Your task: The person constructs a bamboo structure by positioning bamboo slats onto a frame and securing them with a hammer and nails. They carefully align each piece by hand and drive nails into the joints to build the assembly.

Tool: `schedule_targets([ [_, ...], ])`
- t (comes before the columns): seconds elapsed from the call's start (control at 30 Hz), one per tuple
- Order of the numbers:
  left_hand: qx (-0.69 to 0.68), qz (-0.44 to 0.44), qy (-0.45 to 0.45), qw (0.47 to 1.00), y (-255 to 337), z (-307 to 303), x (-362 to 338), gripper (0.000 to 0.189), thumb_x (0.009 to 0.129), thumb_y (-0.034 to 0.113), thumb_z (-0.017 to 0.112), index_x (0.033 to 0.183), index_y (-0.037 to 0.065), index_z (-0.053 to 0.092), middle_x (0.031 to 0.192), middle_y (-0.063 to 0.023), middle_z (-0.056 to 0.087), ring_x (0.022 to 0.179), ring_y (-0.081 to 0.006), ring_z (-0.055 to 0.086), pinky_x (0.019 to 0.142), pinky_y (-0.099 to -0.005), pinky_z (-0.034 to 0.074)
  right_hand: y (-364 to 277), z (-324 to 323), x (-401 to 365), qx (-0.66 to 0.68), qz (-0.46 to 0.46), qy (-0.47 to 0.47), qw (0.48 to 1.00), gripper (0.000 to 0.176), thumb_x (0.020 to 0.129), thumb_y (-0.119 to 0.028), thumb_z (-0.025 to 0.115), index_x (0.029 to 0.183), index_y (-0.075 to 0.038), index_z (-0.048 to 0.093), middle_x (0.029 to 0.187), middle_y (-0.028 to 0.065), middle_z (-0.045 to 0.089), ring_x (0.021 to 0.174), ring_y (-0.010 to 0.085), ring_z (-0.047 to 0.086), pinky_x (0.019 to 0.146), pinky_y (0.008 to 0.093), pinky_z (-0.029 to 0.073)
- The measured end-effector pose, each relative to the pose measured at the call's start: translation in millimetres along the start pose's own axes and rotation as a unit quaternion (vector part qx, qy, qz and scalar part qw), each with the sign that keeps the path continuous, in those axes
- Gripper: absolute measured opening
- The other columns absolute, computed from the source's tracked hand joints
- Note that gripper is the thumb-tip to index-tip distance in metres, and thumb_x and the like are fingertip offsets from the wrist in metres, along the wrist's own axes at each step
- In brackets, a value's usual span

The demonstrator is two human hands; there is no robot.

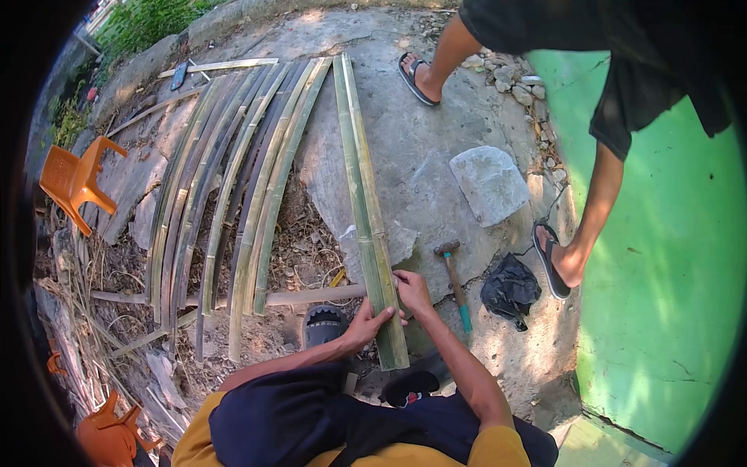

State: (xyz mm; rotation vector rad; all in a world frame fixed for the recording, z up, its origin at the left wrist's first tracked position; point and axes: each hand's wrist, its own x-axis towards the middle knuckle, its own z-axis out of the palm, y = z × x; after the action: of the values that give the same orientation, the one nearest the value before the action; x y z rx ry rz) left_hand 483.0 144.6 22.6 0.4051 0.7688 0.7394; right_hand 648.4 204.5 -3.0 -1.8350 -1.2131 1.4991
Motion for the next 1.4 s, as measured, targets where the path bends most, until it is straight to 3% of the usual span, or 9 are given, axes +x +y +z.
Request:
schedule_targets([
  [0.13,0.005,-0.008,0.003,1.000,1,2,-2,0.035,0.108,0.008,0.047,0.139,0.005,0.030,0.112,-0.0161,0.066,0.100,-0.0255,0.073,0.086,-0.0380,0.062,7,-23,19,0.034,-0.011,0.023,0.999,0.026,0.099,-0.017,0.058,0.101,0.005,0.073,0.095,0.0156,0.076,0.089,0.0242,0.074,0.077,0.0354,0.055],
  [0.2,0.002,-0.013,0.012,1.000,-2,1,-1,0.037,0.109,0.008,0.047,0.142,0.005,0.031,0.112,-0.0151,0.066,0.100,-0.0249,0.072,0.087,-0.0388,0.062,-9,-38,26,-0.154,0.007,0.143,0.978,0.027,0.096,-0.020,0.060,0.103,0.002,0.072,0.095,0.0191,0.075,0.090,0.0325,0.073,0.082,0.0400,0.054],
  [0.33,0.010,-0.006,0.010,1.000,-8,-3,2,0.038,0.109,0.008,0.047,0.142,0.006,0.029,0.112,-0.0153,0.066,0.101,-0.0250,0.072,0.087,-0.0390,0.062,-31,-50,37,-0.232,-0.010,0.220,0.948,0.032,0.094,-0.028,0.066,0.106,0.001,0.070,0.100,0.0232,0.073,0.096,0.0391,0.071,0.088,0.0447,0.053],
  [0.4,0.010,-0.002,0.011,1.000,-11,-6,5,0.039,0.109,0.008,0.047,0.143,0.006,0.029,0.112,-0.0153,0.065,0.102,-0.0251,0.072,0.087,-0.0390,0.062,-36,-48,42,-0.237,-0.104,0.248,0.934,0.042,0.092,-0.034,0.072,0.117,0.000,0.068,0.109,0.0250,0.072,0.106,0.0397,0.069,0.095,0.0460,0.051],
  [0.6,0.024,-0.007,0.016,1.000,-13,-8,8,0.039,0.109,0.008,0.047,0.143,0.005,0.028,0.114,-0.0155,0.065,0.101,-0.0255,0.072,0.087,-0.0402,0.062,-42,-43,49,-0.230,-0.141,0.130,0.954,0.048,0.088,-0.036,0.078,0.122,-0.003,0.070,0.116,0.0236,0.071,0.112,0.0392,0.067,0.098,0.0447,0.051],
  [0.97,0.008,-0.009,0.039,0.999,-6,-11,23,0.029,0.108,0.010,0.048,0.133,0.003,0.034,0.110,-0.0150,0.066,0.096,-0.0255,0.073,0.082,-0.0380,0.064,-28,-44,32,-0.204,-0.135,0.131,0.961,0.046,0.085,-0.034,0.082,0.116,-0.002,0.072,0.107,0.0195,0.075,0.104,0.0333,0.072,0.089,0.0410,0.055],
  [1.23,-0.002,-0.006,0.017,1.000,-11,-19,26,0.036,0.109,0.010,0.048,0.141,0.005,0.032,0.113,-0.0170,0.065,0.101,-0.0284,0.072,0.086,-0.0418,0.063,-35,-52,35,-0.202,-0.116,0.102,0.967,0.045,0.085,-0.031,0.083,0.117,-0.003,0.070,0.109,0.0199,0.075,0.106,0.0328,0.072,0.091,0.0410,0.055],
  [1.33,0.008,0.002,0.010,1.000,-10,-20,24,0.036,0.109,0.011,0.048,0.141,0.005,0.032,0.113,-0.0169,0.065,0.101,-0.0288,0.072,0.086,-0.0422,0.063,-30,-49,38,-0.205,-0.135,0.104,0.964,0.045,0.084,-0.031,0.083,0.118,-0.004,0.070,0.107,0.0199,0.075,0.105,0.0340,0.072,0.091,0.0414,0.055],
  [1.4,0.013,0.004,0.004,1.000,-12,-20,26,0.036,0.109,0.011,0.048,0.141,0.005,0.032,0.113,-0.0169,0.065,0.101,-0.0289,0.072,0.087,-0.0423,0.062,-32,-49,37,-0.275,-0.229,0.153,0.921,0.040,0.085,-0.028,0.081,0.115,-0.004,0.069,0.098,0.0181,0.074,0.093,0.0344,0.072,0.084,0.0435,0.055],
])
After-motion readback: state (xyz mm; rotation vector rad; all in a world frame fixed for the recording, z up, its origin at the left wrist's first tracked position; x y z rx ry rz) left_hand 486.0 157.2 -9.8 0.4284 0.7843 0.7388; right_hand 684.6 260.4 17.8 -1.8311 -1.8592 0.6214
